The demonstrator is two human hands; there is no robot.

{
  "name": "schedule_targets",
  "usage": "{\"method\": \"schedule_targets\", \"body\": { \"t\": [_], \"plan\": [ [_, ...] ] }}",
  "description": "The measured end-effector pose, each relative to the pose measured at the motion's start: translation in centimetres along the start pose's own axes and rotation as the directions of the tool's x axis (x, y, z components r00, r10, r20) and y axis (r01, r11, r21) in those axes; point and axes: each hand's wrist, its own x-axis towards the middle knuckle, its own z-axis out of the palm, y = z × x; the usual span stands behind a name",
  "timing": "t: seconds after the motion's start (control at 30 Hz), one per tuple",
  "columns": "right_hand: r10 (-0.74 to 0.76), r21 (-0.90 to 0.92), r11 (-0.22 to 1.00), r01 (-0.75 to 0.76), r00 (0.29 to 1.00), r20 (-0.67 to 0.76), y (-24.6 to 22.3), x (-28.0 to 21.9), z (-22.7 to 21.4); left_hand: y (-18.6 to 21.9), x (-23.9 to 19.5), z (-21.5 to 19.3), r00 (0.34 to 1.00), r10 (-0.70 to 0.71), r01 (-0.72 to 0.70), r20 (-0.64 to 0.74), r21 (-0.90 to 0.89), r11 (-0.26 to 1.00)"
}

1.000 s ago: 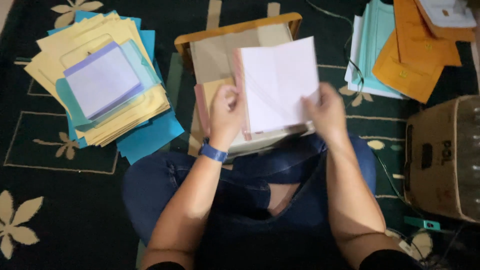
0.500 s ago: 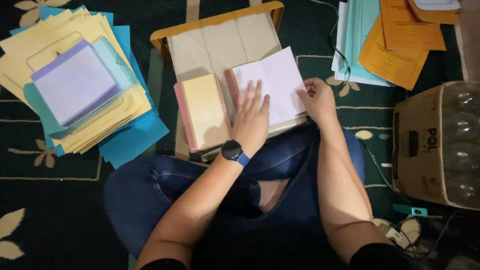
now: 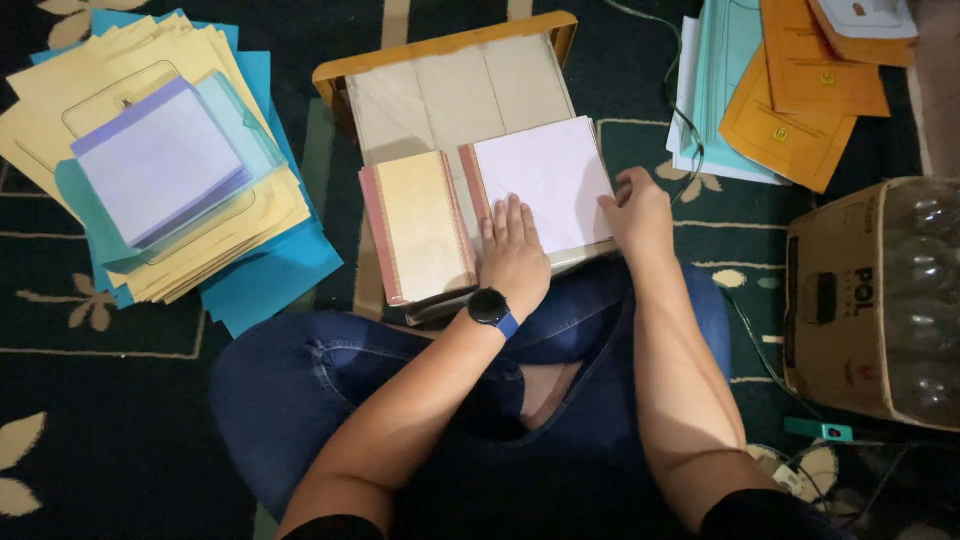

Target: The person is sitting on the floor, organizing and checking small paper booklets on a wooden stand, flipping through pages to ensure they are correct.

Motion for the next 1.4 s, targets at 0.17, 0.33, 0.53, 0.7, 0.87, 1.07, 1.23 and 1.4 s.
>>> {"method": "schedule_targets", "body": {
  "t": [0.17,0.33,0.53,0.7,0.87,1.07,1.23,1.4],
  "plan": [
    [-0.517,-0.262,0.815,0.516,0.853,0.071,-2.2,-2.1,0.9,0.0,0.5,1.3,0.998,-0.048,0.046,0.033,0.041,0.998],
    [-0.638,-0.126,0.703,0.700,0.699,0.323,-1.3,-1.0,4.4,0.1,0.5,1.7,0.998,-0.045,0.041,0.033,0.095,0.995],
    [-0.621,-0.155,0.679,0.718,0.674,0.400,-2.7,4.4,7.4,-0.2,0.5,2.1,0.999,-0.040,0.037,0.028,0.097,0.995],
    [-0.592,-0.227,0.662,0.714,0.684,0.427,-3.0,3.6,6.9,0.0,0.7,2.3,0.997,-0.075,0.075,0.019,0.037,0.997],
    [-0.574,-0.243,0.666,0.706,0.692,0.438,-1.4,-1.0,4.9,-0.2,0.6,2.6,0.997,-0.072,0.072,0.001,0.047,0.996],
    [-0.548,-0.234,0.687,0.688,0.701,0.457,-1.4,1.8,6.2,-0.2,0.8,2.3,0.998,-0.062,0.060,0.022,0.094,0.994],
    [-0.569,-0.214,0.693,0.689,0.704,0.425,-2.9,5.3,8.0,0.2,0.7,2.0,0.992,-0.085,0.069,0.096,0.167,0.984],
    [-0.581,-0.243,0.695,0.677,0.728,0.363,-0.8,-0.4,6.0,0.4,0.8,2.0,0.994,-0.104,0.100,0.034,0.111,0.989]
  ]
}}
